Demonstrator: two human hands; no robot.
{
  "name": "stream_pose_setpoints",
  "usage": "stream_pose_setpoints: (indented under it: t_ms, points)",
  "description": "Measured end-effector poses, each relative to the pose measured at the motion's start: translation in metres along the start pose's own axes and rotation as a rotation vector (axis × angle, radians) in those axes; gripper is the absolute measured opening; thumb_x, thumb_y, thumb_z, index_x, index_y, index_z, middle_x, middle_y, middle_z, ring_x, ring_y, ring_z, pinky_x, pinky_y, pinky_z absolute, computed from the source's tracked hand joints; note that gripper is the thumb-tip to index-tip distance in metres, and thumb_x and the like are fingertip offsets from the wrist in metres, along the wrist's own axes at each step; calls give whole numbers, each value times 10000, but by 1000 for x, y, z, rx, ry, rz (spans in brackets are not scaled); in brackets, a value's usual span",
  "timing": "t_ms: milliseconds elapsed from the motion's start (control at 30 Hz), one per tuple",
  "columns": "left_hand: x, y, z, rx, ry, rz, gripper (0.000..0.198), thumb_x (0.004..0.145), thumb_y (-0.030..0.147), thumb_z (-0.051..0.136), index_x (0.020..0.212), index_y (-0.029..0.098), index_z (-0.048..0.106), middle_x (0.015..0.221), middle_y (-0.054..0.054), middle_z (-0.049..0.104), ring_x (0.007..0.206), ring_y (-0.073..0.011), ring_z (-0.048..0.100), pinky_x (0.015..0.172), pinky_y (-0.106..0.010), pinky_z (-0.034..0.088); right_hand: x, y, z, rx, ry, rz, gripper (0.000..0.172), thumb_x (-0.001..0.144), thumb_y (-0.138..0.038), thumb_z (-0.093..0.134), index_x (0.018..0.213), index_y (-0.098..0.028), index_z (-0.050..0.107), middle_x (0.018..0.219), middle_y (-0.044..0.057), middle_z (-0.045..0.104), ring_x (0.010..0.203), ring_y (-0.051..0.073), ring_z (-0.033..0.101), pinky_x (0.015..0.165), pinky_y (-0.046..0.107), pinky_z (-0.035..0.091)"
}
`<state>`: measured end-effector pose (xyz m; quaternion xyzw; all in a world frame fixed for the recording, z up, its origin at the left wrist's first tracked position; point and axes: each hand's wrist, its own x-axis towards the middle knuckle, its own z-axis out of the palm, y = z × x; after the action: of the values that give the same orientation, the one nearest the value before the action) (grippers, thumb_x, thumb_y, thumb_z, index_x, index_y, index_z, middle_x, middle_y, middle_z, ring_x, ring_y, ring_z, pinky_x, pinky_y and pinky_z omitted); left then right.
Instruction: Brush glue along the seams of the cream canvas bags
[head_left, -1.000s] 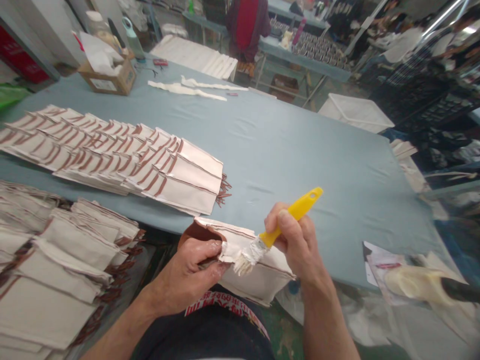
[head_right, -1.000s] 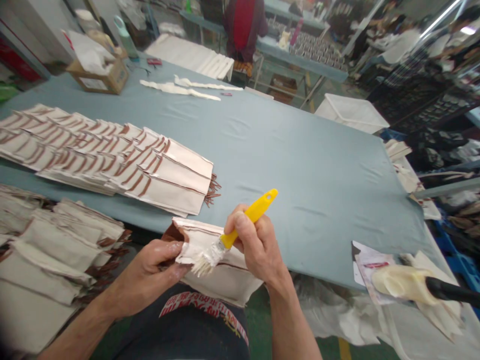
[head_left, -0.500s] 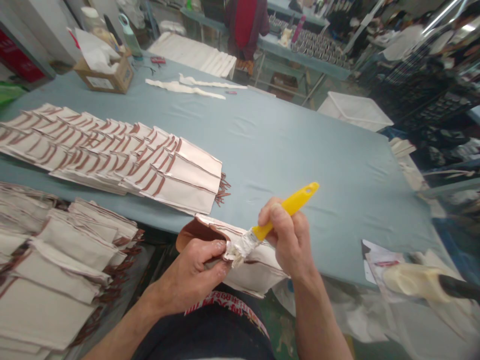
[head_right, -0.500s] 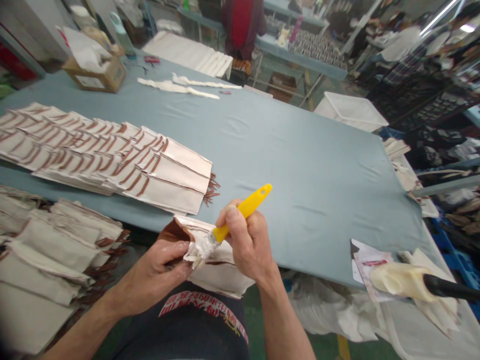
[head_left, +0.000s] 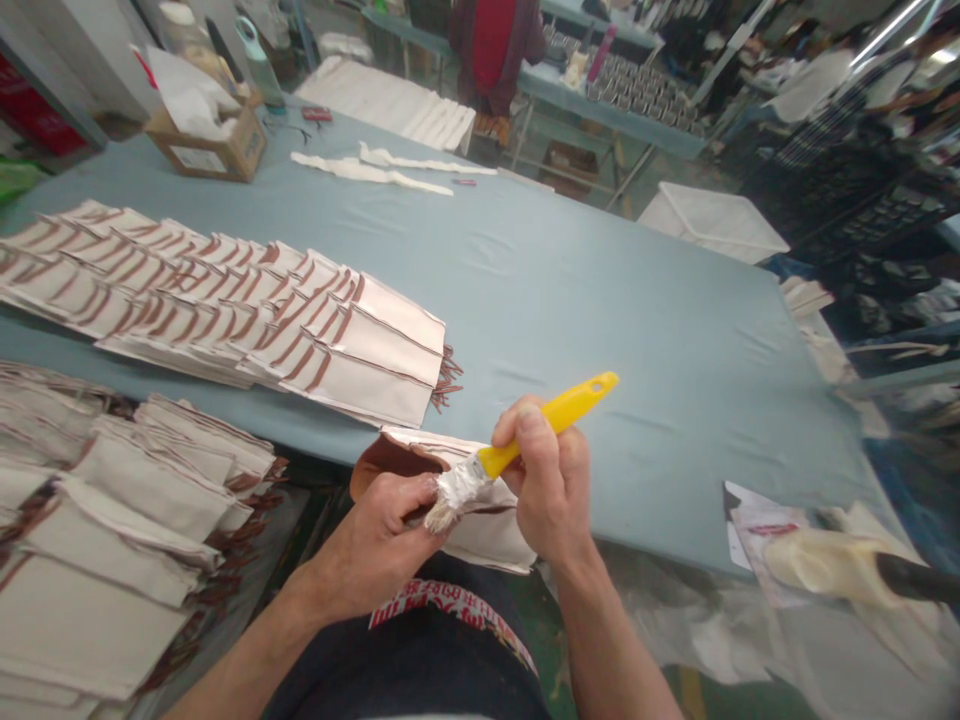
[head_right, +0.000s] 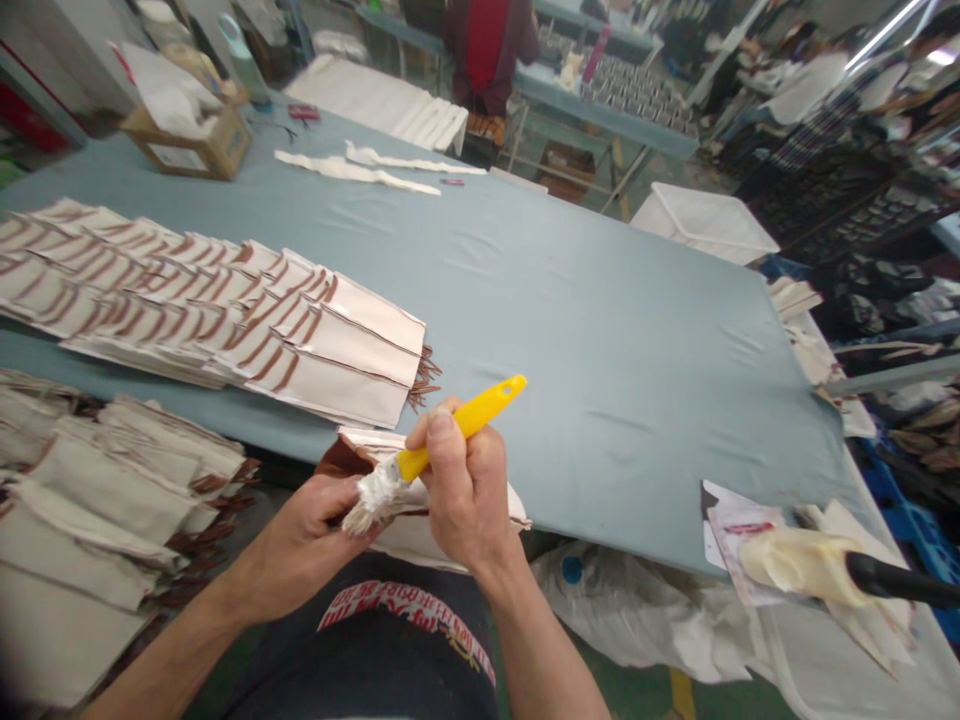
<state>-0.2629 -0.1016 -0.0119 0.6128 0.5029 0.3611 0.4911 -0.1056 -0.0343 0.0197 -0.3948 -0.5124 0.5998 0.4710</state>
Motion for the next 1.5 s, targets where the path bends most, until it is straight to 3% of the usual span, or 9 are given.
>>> stream_pose_setpoints:
  t_ms: [200, 367, 467, 600, 833, 967, 1167, 1300, 1500]
  points:
    - [2, -2, 1, -68, -14, -30, 289, 1025, 303, 548, 828, 169, 711, 779, -12, 712, 758, -183, 657, 703, -249, 525, 0, 4, -5, 41, 178, -17, 482, 991, -600, 638, 715, -206, 606, 562, -65, 410, 445, 71, 310, 387, 180, 251]
    - [1, 1, 1, -14, 4, -35, 259, 995, 259, 528, 857, 168, 727, 807, -16, 748, 786, -187, 702, 721, -242, 531, 2, 12, -25, 32, 354, -43, 418, 988, -539, 654, 729, -212, 631, 511, -86, 344, 435, 78, 299, 394, 181, 244]
    - [1, 2, 1, 13, 12, -24, 270, 976, 259, 526, 830, 161, 732, 764, -11, 733, 724, -176, 682, 666, -235, 507, -4, 18, -28, 31, 330, 10, 449, 976, -594, 661, 749, -207, 636, 504, -86, 365, 435, 76, 304, 403, 184, 250]
    - [2, 2, 4, -18, -6, -52, 265, 963, 238, 525, 891, 150, 764, 815, -17, 759, 779, -181, 694, 707, -230, 520, -10, 23, -24, 20, 289, 10, 478, 979, -622, 650, 740, -209, 626, 522, -85, 350, 440, 78, 306, 397, 188, 235]
    - [-2, -1, 7, -75, 12, -133, 258, 954, 286, 575, 807, 154, 741, 772, -17, 709, 816, -202, 664, 727, -248, 514, -6, 22, -30, 79, 77, -20, 512, 983, -633, 661, 724, -192, 627, 533, -96, 318, 428, 57, 220, 383, 179, 172]
    - [-1, -4, 11, -141, -2, -210, 247, 946, 305, 594, 802, 149, 721, 747, -1, 676, 767, -192, 633, 710, -257, 507, -5, 22, -32, 81, 97, -16, 504, 985, -625, 666, 737, -189, 626, 547, -95, 331, 435, 53, 220, 392, 178, 165]
    - [0, -21, 28, -349, -94, -296, 251, 953, 316, 629, 1052, 151, 789, 957, -29, 778, 1032, -258, 680, 952, -325, 522, -3, 26, -21, 69, 17, 53, 529, 943, -684, 668, 742, -200, 599, 501, -117, 286, 426, 60, 201, 401, 198, 179]
    - [-3, -41, 37, -460, -71, -414, 342, 849, 370, 771, 1086, 126, 807, 973, -58, 798, 1029, -289, 674, 934, -343, 523, -2, 51, -22, -17, -45, 232, 555, 875, -719, 694, 734, -190, 609, 501, -105, 319, 446, 61, 231, 429, 215, 194]
    - [-13, -66, 47, -512, -30, -487, 406, 810, 467, 809, 998, 107, 808, 832, -46, 756, 828, -247, 649, 835, -351, 526, -23, 98, -30, -22, 18, 363, 563, 866, -737, 646, 744, -188, 620, 451, -92, 361, 424, 74, 267, 432, 228, 193]
